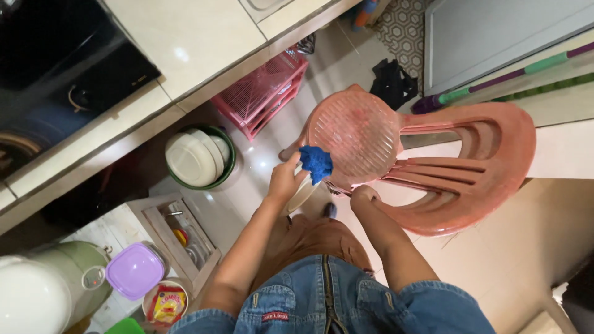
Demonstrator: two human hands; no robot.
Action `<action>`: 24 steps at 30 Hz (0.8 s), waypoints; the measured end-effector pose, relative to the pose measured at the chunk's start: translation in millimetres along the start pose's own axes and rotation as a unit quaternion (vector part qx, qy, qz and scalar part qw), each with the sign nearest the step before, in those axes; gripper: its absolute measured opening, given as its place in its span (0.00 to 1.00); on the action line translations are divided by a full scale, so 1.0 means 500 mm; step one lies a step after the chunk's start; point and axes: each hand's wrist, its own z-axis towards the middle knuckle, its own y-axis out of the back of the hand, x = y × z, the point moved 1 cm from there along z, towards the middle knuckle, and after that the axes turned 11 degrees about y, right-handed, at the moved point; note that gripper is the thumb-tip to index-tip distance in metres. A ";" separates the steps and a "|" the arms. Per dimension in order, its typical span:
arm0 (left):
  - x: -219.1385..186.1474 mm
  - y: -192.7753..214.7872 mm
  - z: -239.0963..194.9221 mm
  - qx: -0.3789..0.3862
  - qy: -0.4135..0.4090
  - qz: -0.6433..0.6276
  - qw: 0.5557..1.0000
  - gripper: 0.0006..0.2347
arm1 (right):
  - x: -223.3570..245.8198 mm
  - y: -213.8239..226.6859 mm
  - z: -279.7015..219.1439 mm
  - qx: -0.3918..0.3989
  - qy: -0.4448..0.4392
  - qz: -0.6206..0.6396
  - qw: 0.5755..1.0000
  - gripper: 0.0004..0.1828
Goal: The person wipes down a water dispenser, a rice cooker, and a tabletop with a cloth, then washes and wipes a bowl and a plate by hand.
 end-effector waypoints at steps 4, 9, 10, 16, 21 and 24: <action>0.004 0.003 -0.014 -0.036 0.031 -0.002 0.999 0.15 | 0.011 -0.011 -0.023 0.008 0.033 0.024 0.999 0.28; -0.014 -0.015 -0.024 -0.058 0.026 -0.007 0.998 0.15 | 0.017 -0.021 -0.069 -0.002 0.055 0.055 0.997 0.29; -0.020 -0.021 -0.032 -0.052 0.024 -0.011 0.998 0.14 | 0.017 -0.027 -0.085 -0.004 0.053 0.061 0.997 0.29; -0.050 -0.075 -0.065 -0.050 0.024 0.016 0.998 0.16 | 0.017 -0.058 -0.119 -0.032 0.061 0.100 0.993 0.29; -0.062 -0.091 -0.102 -0.029 0.066 0.045 0.996 0.17 | 0.019 -0.061 -0.145 -0.055 0.060 0.124 0.989 0.29; -0.056 -0.085 -0.124 -0.034 0.084 0.049 0.995 0.16 | 0.014 -0.013 -0.112 -0.044 0.029 0.112 0.992 0.30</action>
